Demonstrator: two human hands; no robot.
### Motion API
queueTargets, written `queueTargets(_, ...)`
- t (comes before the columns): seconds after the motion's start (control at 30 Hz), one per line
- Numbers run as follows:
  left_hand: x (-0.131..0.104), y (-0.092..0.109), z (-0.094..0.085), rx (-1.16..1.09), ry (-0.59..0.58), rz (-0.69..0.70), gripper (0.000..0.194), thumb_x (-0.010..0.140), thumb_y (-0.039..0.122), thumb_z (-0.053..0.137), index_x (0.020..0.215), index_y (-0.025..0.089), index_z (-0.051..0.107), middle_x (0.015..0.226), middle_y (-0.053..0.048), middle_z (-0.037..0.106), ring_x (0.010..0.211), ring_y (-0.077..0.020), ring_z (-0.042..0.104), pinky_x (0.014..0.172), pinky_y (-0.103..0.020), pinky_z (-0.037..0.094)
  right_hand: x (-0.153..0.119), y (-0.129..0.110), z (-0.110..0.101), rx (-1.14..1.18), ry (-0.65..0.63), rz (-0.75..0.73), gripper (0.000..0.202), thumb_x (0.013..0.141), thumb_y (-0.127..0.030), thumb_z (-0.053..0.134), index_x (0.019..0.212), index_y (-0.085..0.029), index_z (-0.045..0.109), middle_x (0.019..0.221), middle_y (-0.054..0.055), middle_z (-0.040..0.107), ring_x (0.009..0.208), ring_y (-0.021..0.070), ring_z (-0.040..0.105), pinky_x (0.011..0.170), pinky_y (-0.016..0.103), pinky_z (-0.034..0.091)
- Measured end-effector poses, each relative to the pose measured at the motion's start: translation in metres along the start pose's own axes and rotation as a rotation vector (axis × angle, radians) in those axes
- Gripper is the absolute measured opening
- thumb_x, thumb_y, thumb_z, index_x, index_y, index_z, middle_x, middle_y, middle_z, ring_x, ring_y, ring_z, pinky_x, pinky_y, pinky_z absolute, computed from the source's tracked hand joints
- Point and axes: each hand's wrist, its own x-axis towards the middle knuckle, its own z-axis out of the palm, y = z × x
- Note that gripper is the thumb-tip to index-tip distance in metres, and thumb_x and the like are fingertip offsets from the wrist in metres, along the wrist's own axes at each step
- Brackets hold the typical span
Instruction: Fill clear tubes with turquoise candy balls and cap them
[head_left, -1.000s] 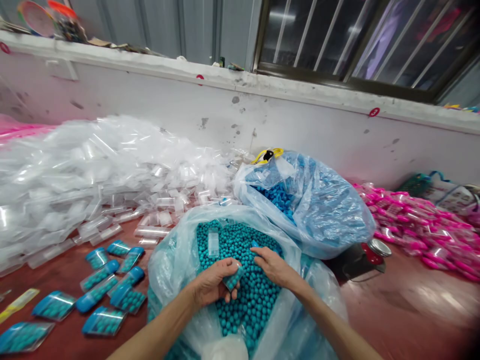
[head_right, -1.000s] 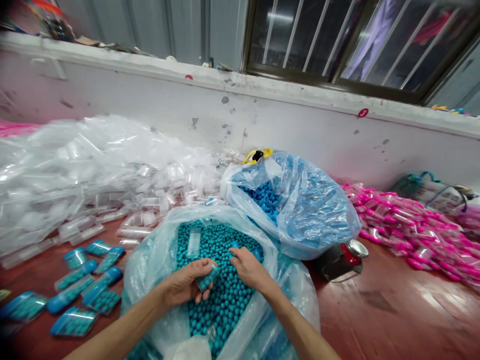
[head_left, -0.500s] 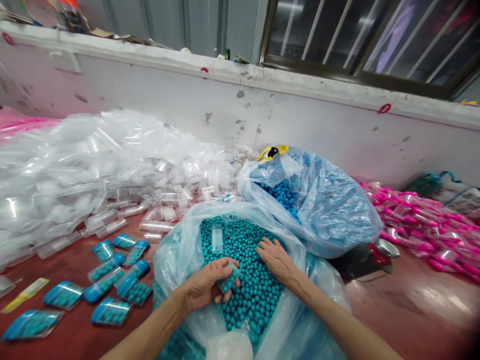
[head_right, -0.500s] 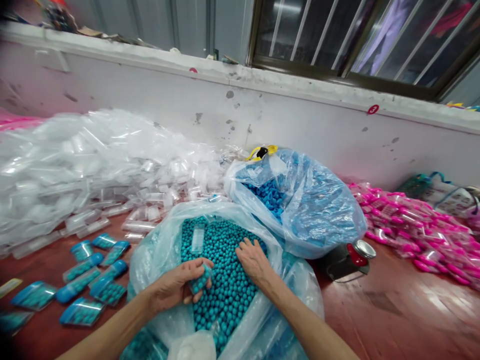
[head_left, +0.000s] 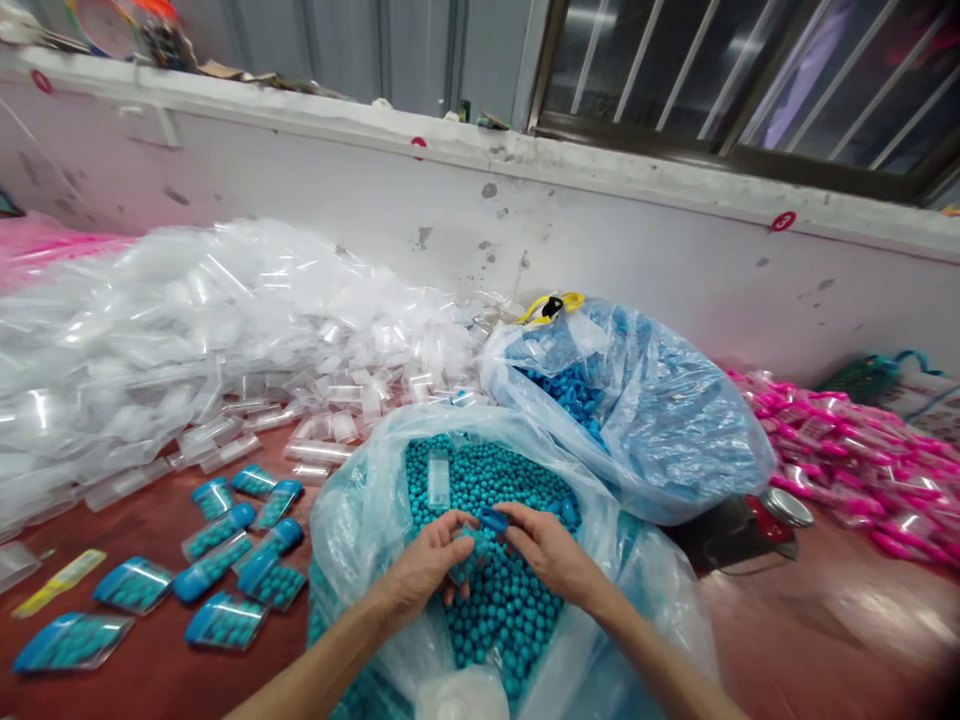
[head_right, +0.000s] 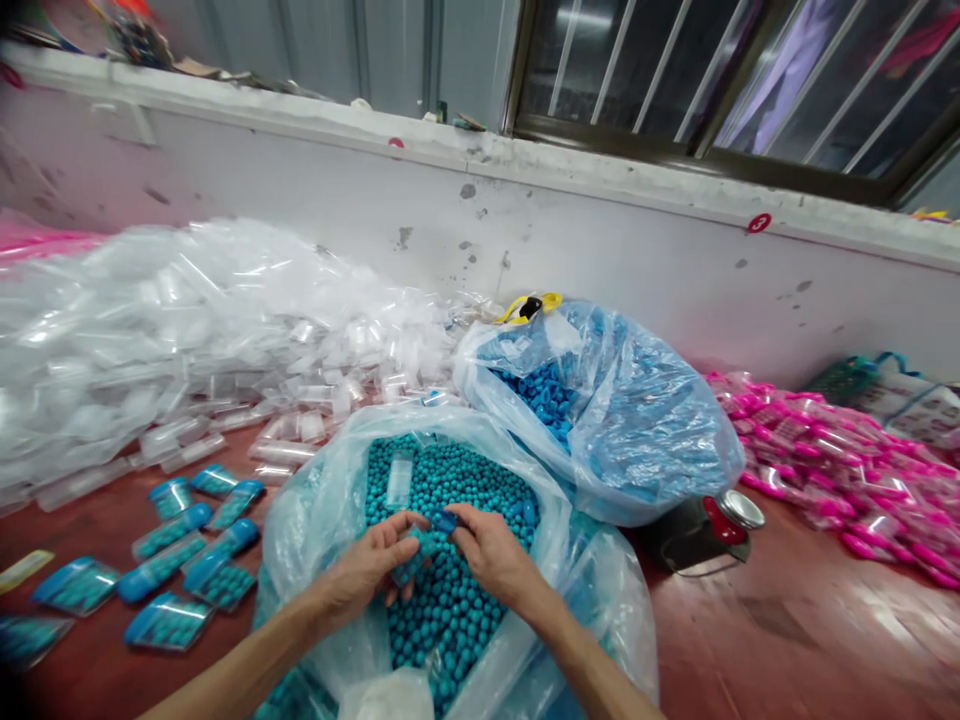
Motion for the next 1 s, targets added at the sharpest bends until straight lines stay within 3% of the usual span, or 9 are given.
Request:
queueTargets(0.07, -0.001, 0.000, 0.002, 0.012, 0.008, -0.003, 0.043, 0.070, 0.046, 0.058, 0.098, 0.018, 0.042, 0.069, 0.002, 0.058, 0.039, -0.0061, 0.052, 0.030, -0.013, 0.029, -0.002, -0.005, 0.001, -0.018, 0.073, -0.041, 0.030, 0.081, -0.016, 0.042, 0.105, -0.020, 0.058, 0.083, 0.002, 0.064, 0.076, 0.0151, 0.058, 0.072, 0.028, 0.045)
queueTargets(0.27, -0.001, 0.001, 0.012, -0.042, -0.001, 0.034, 0.045, 0.071, 0.046, 0.057, 0.102, 0.017, 0.044, 0.070, 0.001, 0.058, 0.038, -0.0056, 0.051, 0.029, -0.013, 0.026, -0.013, -0.002, 0.011, -0.151, 0.157, -0.144, 0.033, 0.080, -0.011, 0.042, 0.109, -0.019, 0.056, 0.098, 0.006, 0.063, 0.090, 0.0180, 0.056, 0.082, 0.032, 0.042)
queueTargets(0.47, -0.004, 0.006, 0.022, -0.058, 0.037, 0.000, 0.054, 0.070, 0.048, 0.058, 0.111, 0.017, 0.041, 0.066, 0.002, 0.058, 0.037, -0.0062, 0.050, 0.030, -0.014, 0.027, -0.022, 0.000, 0.015, -0.429, 0.223, -0.243, 0.026, 0.085, -0.014, 0.038, 0.096, -0.018, 0.061, 0.082, 0.007, 0.063, 0.078, 0.0199, 0.053, 0.077, 0.037, 0.042)
queueTargets(0.63, -0.007, 0.005, 0.024, -0.116, 0.031, 0.000, 0.069, 0.065, 0.052, 0.060, 0.117, 0.015, 0.035, 0.066, 0.001, 0.058, 0.037, -0.0068, 0.050, 0.030, -0.015, 0.026, -0.027, -0.008, 0.012, -0.169, 0.158, -0.231, 0.026, 0.086, -0.017, 0.039, 0.105, -0.021, 0.057, 0.082, 0.004, 0.060, 0.075, 0.0153, 0.055, 0.070, 0.027, 0.044)
queueTargets(0.8, -0.008, 0.005, 0.026, -0.107, 0.054, 0.015, 0.060, 0.068, 0.047, 0.059, 0.115, 0.017, 0.034, 0.068, 0.001, 0.057, 0.036, -0.0054, 0.048, 0.029, -0.014, 0.024, -0.025, -0.010, 0.007, 0.076, 0.130, -0.160, 0.026, 0.085, -0.016, 0.042, 0.103, -0.022, 0.060, 0.077, 0.001, 0.060, 0.070, 0.0125, 0.056, 0.068, 0.025, 0.045)
queueTargets(1.0, -0.010, 0.004, 0.039, -0.031, 0.184, 0.023, 0.042, 0.070, 0.044, 0.056, 0.101, 0.019, 0.042, 0.048, 0.009, 0.045, 0.028, -0.0037, 0.037, 0.027, -0.013, 0.017, -0.027, -0.007, 0.012, -0.029, 0.106, -0.242, 0.027, 0.086, -0.016, 0.039, 0.103, -0.021, 0.059, 0.079, 0.003, 0.059, 0.071, 0.0134, 0.054, 0.067, 0.025, 0.044)
